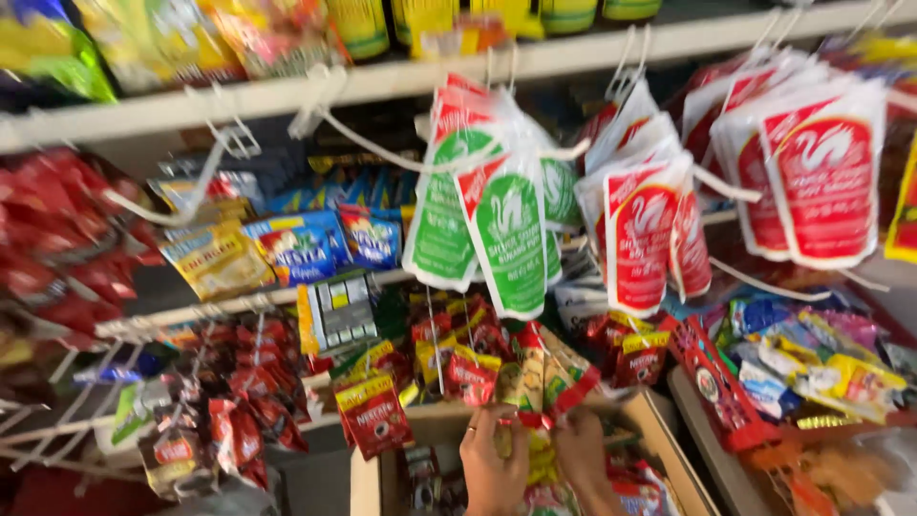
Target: The recorder is taking condiment pouches from a cardboard box on the floor and hanging them on hooks on a grocery store shelf.
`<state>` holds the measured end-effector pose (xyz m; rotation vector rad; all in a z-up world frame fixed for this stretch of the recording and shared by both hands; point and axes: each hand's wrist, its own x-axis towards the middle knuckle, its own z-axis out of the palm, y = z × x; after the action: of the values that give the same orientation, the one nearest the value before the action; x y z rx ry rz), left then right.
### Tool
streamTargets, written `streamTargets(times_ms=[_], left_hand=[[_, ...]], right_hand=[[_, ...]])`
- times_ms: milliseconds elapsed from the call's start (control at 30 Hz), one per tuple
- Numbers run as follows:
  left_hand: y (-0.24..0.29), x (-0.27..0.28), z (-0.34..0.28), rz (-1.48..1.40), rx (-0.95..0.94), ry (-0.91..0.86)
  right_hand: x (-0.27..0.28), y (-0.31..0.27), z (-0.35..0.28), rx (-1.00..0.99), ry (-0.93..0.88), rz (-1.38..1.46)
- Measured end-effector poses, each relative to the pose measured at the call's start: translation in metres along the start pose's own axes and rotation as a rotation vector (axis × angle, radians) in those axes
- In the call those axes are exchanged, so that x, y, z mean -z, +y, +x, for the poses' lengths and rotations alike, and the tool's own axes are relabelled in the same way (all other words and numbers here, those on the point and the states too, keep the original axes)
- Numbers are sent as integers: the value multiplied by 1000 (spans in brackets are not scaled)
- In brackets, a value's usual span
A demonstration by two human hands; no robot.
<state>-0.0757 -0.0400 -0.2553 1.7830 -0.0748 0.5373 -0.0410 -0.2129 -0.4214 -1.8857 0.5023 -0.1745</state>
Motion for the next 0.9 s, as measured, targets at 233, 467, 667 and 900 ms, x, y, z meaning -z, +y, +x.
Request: streamTargets(times_ms=[233,467,667,900], left_hand=[[93,29,84,-46,-193,173],[157,47,139,-56,-303,287],[191,74,162,54,113,160],[215,68,186,-4,-85,180]], right_hand=[[46,-45,11,118,-377,-221],[96,-195,11,297,-553,-840],[117,-320,9,371,-290,-393],[93,-398,30,641,-252,248]])
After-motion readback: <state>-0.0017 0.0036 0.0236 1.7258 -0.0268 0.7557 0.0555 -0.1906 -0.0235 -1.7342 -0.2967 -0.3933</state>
